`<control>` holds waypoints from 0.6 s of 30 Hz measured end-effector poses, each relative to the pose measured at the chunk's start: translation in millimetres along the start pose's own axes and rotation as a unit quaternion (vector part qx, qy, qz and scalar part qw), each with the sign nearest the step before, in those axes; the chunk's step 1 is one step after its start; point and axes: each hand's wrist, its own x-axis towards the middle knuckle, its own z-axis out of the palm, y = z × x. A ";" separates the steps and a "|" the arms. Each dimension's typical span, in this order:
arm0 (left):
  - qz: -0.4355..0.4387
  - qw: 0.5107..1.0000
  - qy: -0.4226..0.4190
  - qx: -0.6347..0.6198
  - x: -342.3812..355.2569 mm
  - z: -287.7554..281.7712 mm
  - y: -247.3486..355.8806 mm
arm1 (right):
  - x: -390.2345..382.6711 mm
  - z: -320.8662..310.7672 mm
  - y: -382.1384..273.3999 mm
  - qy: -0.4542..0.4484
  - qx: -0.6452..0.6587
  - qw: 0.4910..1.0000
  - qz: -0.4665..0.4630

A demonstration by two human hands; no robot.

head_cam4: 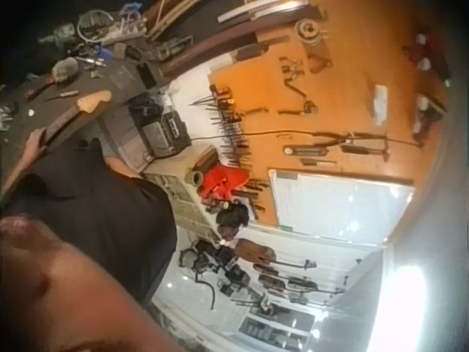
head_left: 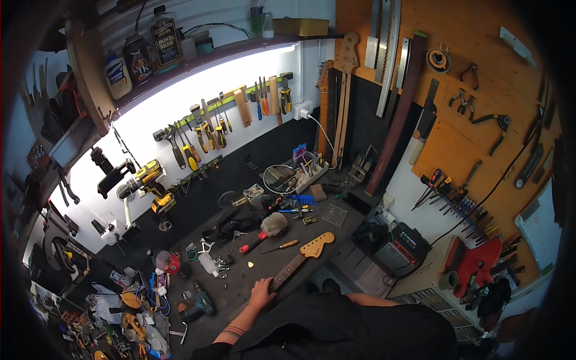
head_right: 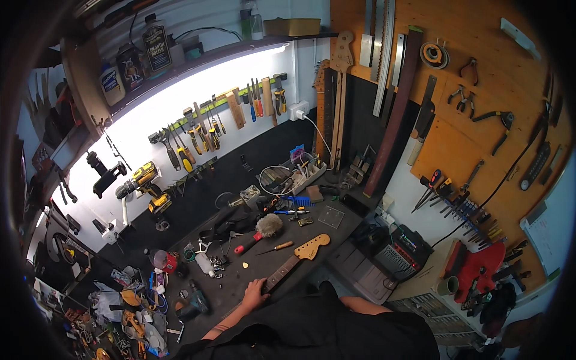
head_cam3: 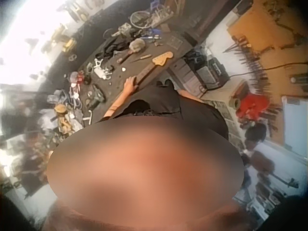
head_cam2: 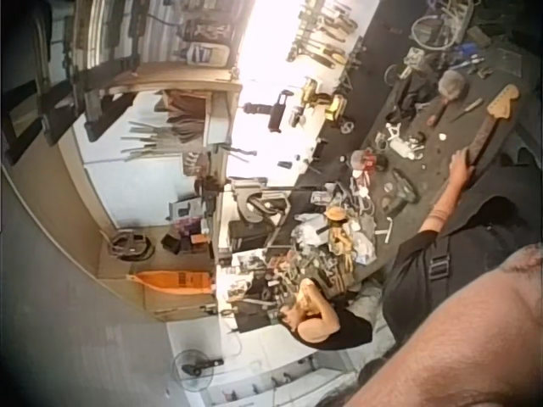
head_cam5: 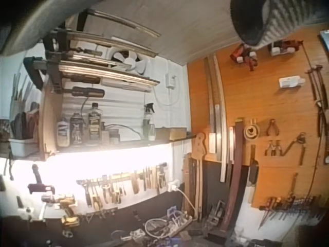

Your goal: The person takes a long straightedge to check the flatness of a guitar neck, then uses a sanding block to sand the fretboard before inspecting the side of the neck by hand.

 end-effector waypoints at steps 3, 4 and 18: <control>0.015 1.000 -0.013 0.007 16.3 9.0 14.1 | -11.8 -16.2 6.7 0.056 0.025 0.998 0.005; -0.008 1.000 -0.005 0.011 9.0 6.2 5.4 | -6.0 -44.1 -4.4 0.078 0.050 0.996 0.006; -0.122 0.987 -0.105 -0.020 52.4 13.8 -6.9 | -157.8 -480.7 77.8 0.702 0.410 0.563 -0.146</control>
